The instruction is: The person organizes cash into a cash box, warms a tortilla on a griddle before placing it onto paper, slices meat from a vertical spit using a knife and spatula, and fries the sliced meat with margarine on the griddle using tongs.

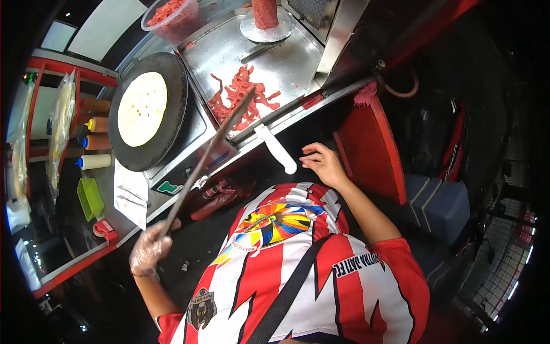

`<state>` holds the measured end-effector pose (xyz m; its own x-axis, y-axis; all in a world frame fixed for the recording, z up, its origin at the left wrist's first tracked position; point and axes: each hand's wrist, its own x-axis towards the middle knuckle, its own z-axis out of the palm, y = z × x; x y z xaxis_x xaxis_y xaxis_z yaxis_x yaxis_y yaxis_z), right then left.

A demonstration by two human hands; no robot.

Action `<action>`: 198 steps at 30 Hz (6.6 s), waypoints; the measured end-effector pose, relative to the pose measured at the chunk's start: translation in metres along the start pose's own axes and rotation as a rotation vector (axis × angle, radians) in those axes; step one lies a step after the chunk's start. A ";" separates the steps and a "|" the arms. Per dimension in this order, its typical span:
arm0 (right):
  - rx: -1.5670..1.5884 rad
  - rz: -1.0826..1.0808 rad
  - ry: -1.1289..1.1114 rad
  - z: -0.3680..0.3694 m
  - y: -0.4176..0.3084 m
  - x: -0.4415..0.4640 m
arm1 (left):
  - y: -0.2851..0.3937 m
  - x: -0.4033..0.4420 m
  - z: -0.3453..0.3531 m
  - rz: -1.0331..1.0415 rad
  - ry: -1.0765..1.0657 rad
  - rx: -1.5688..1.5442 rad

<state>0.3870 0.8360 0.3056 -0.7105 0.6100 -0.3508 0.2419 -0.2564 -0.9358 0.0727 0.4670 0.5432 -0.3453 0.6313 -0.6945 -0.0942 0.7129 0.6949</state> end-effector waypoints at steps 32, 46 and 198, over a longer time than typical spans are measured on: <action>0.201 0.535 -0.007 -0.249 -0.027 -0.258 | 0.043 0.213 0.125 0.390 0.078 -0.293; -0.490 -0.504 0.480 -0.027 -0.112 0.021 | 0.003 0.260 0.197 0.473 0.158 -0.126; -0.627 -0.585 0.497 0.020 -0.149 0.084 | 0.060 0.232 0.198 0.413 -0.251 -0.397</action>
<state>0.2787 0.9105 0.4165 -0.5066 0.7957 0.3321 0.3490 0.5414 -0.7649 0.1722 0.7170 0.3867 -0.2017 0.9175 -0.3429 -0.3562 0.2574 0.8983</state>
